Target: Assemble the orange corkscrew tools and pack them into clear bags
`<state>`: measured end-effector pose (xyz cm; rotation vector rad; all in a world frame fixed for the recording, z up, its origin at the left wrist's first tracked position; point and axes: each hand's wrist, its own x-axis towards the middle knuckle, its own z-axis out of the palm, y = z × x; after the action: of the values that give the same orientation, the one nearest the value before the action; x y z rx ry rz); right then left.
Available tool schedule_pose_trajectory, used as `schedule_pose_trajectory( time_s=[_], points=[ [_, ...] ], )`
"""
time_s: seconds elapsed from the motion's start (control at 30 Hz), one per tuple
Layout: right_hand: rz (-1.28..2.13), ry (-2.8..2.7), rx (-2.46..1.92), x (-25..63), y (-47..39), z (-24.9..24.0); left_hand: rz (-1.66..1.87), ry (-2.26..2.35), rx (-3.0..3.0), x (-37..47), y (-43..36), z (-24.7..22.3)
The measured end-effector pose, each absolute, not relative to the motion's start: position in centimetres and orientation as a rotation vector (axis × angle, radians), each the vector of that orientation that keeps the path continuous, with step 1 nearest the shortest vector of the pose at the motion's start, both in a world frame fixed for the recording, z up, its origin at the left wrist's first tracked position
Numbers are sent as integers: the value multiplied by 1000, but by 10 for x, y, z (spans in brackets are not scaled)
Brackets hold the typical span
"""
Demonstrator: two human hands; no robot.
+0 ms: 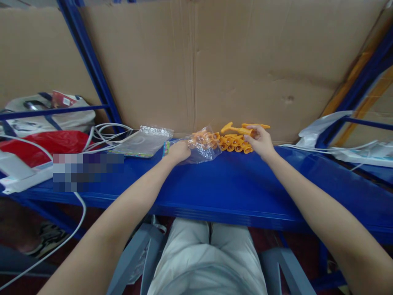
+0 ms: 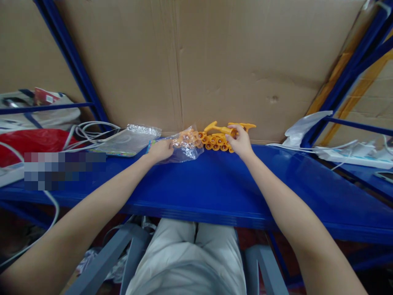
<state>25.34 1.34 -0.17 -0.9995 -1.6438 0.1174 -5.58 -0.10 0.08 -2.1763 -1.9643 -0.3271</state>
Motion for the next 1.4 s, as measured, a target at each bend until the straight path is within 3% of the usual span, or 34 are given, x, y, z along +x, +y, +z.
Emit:
schedule_pose_trajectory(
  time_s=[0.13,0.37,0.6,1.07,1.4],
  points=[
    [313,-1535,-944,243,3,1,-347,-2046,-2142,-58,1,-5],
    [457,-1678,-878,216,-16,4,-26,-2099,-2365,-65,11,-17],
    [267,-1827,-996,225,-13,1,151,-2087,-2476,-63,3,-8],
    [-46,-1972,-954,218,-22,4,171,-1890,-2635,-74,17,-11],
    [778,-1604,-1212,213,-21,0,29,-1805,-2717,-83,19,-10]
  ],
)
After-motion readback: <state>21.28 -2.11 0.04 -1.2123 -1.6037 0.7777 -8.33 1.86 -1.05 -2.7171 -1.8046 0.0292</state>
